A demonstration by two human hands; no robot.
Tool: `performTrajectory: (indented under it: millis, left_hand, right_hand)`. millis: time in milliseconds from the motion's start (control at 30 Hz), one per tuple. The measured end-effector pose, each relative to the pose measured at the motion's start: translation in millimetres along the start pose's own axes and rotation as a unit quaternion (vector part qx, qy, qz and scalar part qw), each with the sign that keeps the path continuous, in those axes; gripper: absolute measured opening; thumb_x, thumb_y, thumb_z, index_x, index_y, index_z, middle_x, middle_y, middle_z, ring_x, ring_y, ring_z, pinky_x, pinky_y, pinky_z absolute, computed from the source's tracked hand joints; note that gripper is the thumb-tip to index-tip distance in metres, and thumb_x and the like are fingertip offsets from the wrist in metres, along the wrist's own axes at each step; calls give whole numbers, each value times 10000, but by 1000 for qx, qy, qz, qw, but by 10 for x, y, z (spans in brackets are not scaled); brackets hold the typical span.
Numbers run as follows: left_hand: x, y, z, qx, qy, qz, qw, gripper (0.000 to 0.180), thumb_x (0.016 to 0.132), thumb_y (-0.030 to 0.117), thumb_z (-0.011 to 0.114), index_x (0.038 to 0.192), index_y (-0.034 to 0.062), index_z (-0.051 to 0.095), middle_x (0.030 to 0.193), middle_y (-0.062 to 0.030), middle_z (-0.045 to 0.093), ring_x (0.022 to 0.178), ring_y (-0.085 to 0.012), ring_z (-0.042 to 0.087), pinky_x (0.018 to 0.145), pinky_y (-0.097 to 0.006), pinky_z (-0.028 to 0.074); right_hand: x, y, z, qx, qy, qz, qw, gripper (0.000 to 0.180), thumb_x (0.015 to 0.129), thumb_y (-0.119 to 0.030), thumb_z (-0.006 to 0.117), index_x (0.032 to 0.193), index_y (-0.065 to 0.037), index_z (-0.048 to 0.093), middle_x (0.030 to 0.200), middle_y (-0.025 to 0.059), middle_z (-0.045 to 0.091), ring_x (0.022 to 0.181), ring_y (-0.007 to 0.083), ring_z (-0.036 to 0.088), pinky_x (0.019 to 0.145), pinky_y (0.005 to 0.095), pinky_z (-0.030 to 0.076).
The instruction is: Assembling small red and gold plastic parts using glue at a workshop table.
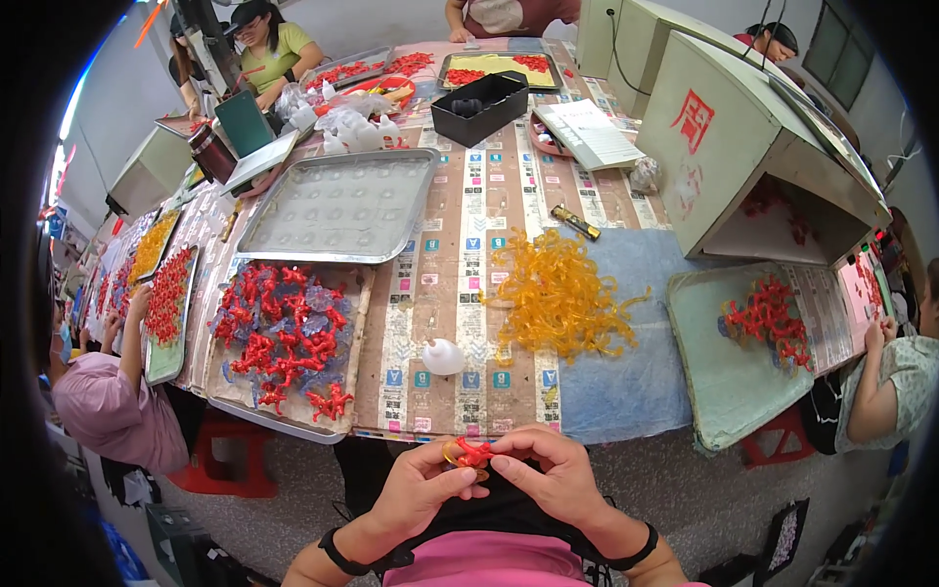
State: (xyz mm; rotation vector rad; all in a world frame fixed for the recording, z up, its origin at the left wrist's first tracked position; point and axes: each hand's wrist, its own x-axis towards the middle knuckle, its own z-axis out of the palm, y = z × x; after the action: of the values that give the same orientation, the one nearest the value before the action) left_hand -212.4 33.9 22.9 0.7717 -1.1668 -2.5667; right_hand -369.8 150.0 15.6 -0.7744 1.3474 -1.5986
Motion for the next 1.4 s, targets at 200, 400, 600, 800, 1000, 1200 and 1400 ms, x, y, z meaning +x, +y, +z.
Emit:
performTrajectory:
  millis: [200, 400, 600, 800, 1000, 1200, 1400]
  left_hand:
    - [86, -27, 106, -29, -17, -19, 999, 270, 896, 42, 606, 1157, -25, 584, 997, -60, 574, 788, -99, 573, 819, -327, 556]
    - [149, -169, 184, 44, -55, -12, 997, 299, 872, -29, 602, 1169, -53, 575, 1111, -90, 530, 843, -138, 599, 815, -265, 537]
    - [93, -107, 290, 92, -54, 72, 992, 546, 822, -28, 654, 1331, -26, 456, 1069, -89, 636, 762, -116, 568, 718, -221, 474]
    - [-68, -72, -216, 369, 70, 231, 897, 453, 844, -70, 607, 1286, -17, 516, 920, -37, 578, 748, -75, 544, 649, -195, 442]
    - [-312, 231, -552, 494, 214, 344, 769, 336, 745, -94, 612, 1075, -30, 618, 1038, -100, 548, 743, -126, 599, 680, -230, 479]
    - [-489, 569, -865, 558, 370, 374, 641, 315, 725, -76, 642, 1029, 2, 656, 937, -101, 593, 755, -165, 584, 656, -260, 476]
    - [-457, 631, -963, 614, 353, 369, 603, 326, 735, -44, 641, 1048, 45, 664, 931, -100, 583, 867, -253, 557, 747, -332, 455]
  right_hand:
    - [-28, -70, -150, -89, 8, -28, 996, 159, 837, -42, 690, 990, -4, 672, 946, 76, 639, 850, 110, 612, 720, 226, 491]
    - [-100, -293, -329, -225, -6, -130, 966, 150, 791, -28, 715, 939, -12, 698, 892, 100, 678, 816, 193, 653, 738, 291, 504]
    - [-301, -535, -873, -453, 255, -219, 826, 149, 718, 2, 726, 852, -49, 685, 852, 94, 672, 758, 235, 649, 696, 309, 514]
    - [-448, -520, -2044, -553, 513, -220, 618, 120, 749, 23, 680, 867, 5, 663, 841, 130, 662, 771, 271, 637, 723, 323, 500]
    - [-594, -298, -2689, -562, 502, -169, 636, 105, 804, -12, 650, 903, 23, 659, 871, 96, 667, 810, 178, 634, 754, 302, 488]
    - [-672, -336, -2641, -651, 502, -172, 543, 187, 879, -75, 611, 1041, 11, 641, 1077, 102, 631, 1022, 212, 575, 918, 324, 424]
    - [-199, -426, -1100, -495, 377, -219, 751, 135, 841, -9, 595, 970, 22, 623, 1049, 134, 612, 992, 274, 575, 912, 350, 429]
